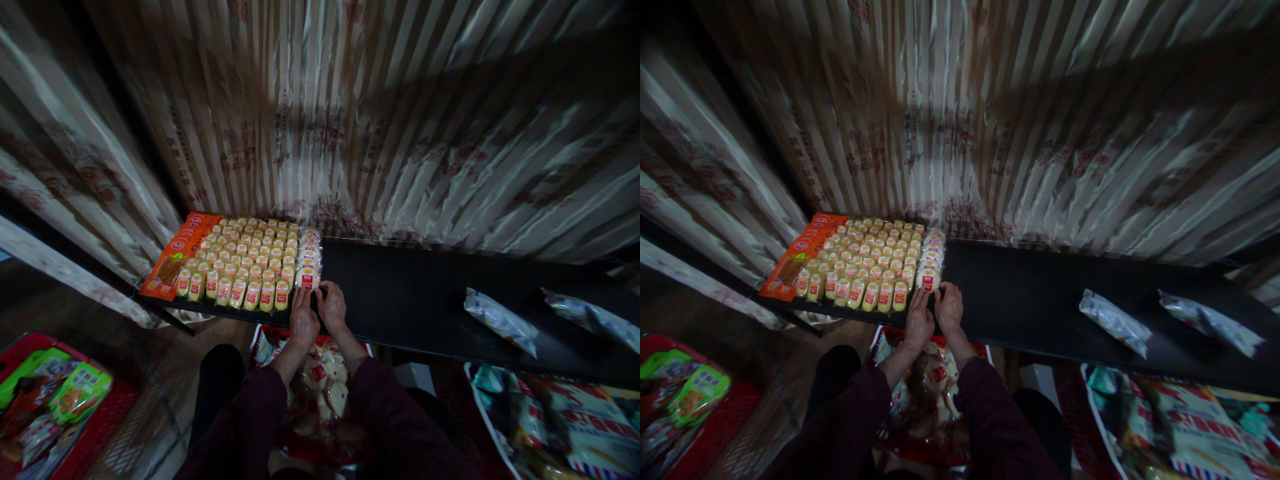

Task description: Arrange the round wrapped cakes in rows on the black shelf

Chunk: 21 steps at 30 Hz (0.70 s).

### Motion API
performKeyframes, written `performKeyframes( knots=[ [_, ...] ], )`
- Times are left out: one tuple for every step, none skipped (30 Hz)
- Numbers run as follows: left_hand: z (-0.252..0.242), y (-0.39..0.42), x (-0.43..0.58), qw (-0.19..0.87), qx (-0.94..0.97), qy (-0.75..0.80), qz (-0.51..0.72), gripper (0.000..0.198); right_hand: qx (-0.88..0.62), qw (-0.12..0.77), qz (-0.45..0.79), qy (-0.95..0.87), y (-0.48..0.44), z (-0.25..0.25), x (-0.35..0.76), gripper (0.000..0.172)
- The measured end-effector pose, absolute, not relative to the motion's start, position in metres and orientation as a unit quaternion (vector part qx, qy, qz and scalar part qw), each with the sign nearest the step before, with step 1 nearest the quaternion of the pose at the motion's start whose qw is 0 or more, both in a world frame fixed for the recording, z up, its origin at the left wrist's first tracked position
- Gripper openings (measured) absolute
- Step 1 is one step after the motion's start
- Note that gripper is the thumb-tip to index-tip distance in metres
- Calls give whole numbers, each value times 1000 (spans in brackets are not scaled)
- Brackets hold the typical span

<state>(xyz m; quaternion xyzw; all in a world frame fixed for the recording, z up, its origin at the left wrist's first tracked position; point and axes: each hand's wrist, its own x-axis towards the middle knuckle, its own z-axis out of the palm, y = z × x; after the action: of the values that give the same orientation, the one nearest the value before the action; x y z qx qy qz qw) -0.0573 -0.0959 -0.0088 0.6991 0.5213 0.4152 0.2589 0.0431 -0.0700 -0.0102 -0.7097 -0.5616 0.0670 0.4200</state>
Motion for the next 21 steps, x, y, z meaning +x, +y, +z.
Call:
performKeyframes(
  knots=[
    [-9,-96,-57,257,701,522,414,62,-709,421,67,-562,-70,-10,43,18],
    [-10,-96,-57,255,702,522,412,62,-709,420,69,-562,-70,-10,43,18],
    [-10,-95,-58,253,704,523,410,61,-709,419,70,-563,-71,-10,43,18],
    [-10,-95,-58,251,705,522,408,61,-709,418,72,-564,-71,-10,43,19],
    [-11,-95,-58,251,707,521,407,61,-709,416,72,-565,-71,-10,43,19],
    [-11,-95,-58,251,708,519,408,60,-709,416,72,-565,-72,-10,43,19],
    [-11,-95,-58,252,708,517,409,60,-709,417,71,-564,-72,-10,43,19],
    [-11,-95,-59,252,708,516,411,60,-709,420,68,-562,-73,-10,43,19],
    [-11,-95,-59,253,707,515,413,61,-709,424,66,-559,-74,-10,43,20],
    [-11,-95,-59,253,705,515,416,61,-708,429,65,-557,-76,-10,43,20],
    [-11,-96,-59,253,704,515,418,61,-707,434,65,-555,-77,-9,43,20],
    [-10,-96,-59,254,704,514,419,61,-705,439,67,-553,-79,-9,43,20],
    [-10,-96,-60,254,704,513,420,61,-702,445,70,-552,-82,-8,42,21],
    [-9,-96,-60,253,705,511,421,60,-698,451,73,-552,-84,-7,42,21],
    [-8,-97,-60,252,708,509,421,59,-694,457,76,-552,-87,-5,42,21],
    [-8,-97,-60,249,710,507,420,58,-690,462,79,-551,-91,-3,42,22],
    [-7,-98,-60,247,712,506,419,57,-687,467,80,-551,-95,-1,42,22],
    [-7,-98,-61,245,714,506,418,55,-684,471,81,-552,-99,1,41,23],
    [-6,-99,-61,243,714,506,417,53,-680,475,81,-553,-105,3,41,23],
    [-6,-100,-61,242,714,506,418,51,-675,480,82,-555,-110,5,40,24],
    [-6,-101,-62,241,714,506,420,49,-669,484,83,-558,-117,7,38,24]
  ],
)
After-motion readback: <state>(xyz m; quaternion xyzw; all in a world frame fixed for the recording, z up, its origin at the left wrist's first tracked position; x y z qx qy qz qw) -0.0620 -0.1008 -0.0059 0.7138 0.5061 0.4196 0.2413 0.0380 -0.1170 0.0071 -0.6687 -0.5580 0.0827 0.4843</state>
